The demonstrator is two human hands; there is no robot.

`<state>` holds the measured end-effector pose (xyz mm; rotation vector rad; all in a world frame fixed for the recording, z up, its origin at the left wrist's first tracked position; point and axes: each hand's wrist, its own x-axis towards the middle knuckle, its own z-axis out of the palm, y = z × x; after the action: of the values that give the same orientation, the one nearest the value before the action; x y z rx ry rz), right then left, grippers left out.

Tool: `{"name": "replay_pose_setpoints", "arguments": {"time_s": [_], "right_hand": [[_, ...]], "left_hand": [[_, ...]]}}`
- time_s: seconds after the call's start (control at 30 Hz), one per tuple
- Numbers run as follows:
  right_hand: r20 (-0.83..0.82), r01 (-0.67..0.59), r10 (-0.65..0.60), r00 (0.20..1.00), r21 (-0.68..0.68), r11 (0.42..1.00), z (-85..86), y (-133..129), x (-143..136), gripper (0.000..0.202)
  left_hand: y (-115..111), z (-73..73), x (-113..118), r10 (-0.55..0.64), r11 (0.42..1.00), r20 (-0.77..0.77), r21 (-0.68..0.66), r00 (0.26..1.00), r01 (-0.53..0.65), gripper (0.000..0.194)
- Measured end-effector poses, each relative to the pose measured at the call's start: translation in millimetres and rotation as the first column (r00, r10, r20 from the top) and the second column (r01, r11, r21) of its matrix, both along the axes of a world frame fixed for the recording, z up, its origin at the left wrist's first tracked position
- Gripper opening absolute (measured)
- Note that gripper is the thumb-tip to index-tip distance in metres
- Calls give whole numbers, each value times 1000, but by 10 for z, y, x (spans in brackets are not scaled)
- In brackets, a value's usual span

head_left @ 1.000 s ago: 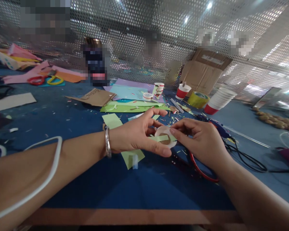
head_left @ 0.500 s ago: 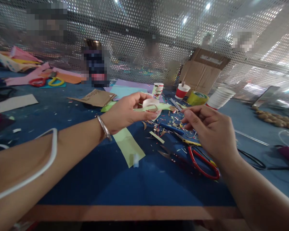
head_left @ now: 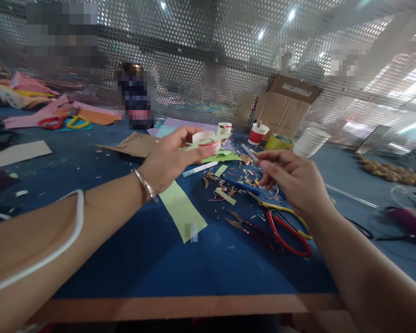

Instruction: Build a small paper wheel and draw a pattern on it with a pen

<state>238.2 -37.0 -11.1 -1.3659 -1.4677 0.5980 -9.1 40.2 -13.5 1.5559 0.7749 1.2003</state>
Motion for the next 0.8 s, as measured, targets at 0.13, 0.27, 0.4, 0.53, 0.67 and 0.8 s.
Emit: {"name": "replay_pose_setpoints", "arguments": {"time_s": [0.13, 0.27, 0.4, 0.53, 0.67, 0.8], "right_hand": [[-71, -239, 234, 970, -81, 968, -33, -63, -165, 40], [-159, -321, 300, 940, -129, 938, -32, -120, -271, 33], [-188, -271, 246, 951, -125, 954, -37, -111, -279, 25], [-149, -182, 167, 975, -94, 979, -57, -60, -197, 21], [-156, -6, 11, 988, 33, 999, -33, 0, -38, 16], [-218, 149, -124, 968, 100, 984, 22, 52, 105, 14]], "left_hand": [[-243, -37, 68, -184, 983, -171, -15, 968, 185, 55], [-344, -68, 95, -239, 971, -218, -33, 946, 237, 53], [-333, -75, 107, -232, 973, -189, -52, 954, 226, 48], [-292, -39, 110, -207, 978, -134, -39, 969, 203, 47], [-194, 121, 60, -107, 994, -36, 12, 994, 108, 48], [-60, 394, -39, -50, 999, -2, 18, 999, 50, 36]]}}
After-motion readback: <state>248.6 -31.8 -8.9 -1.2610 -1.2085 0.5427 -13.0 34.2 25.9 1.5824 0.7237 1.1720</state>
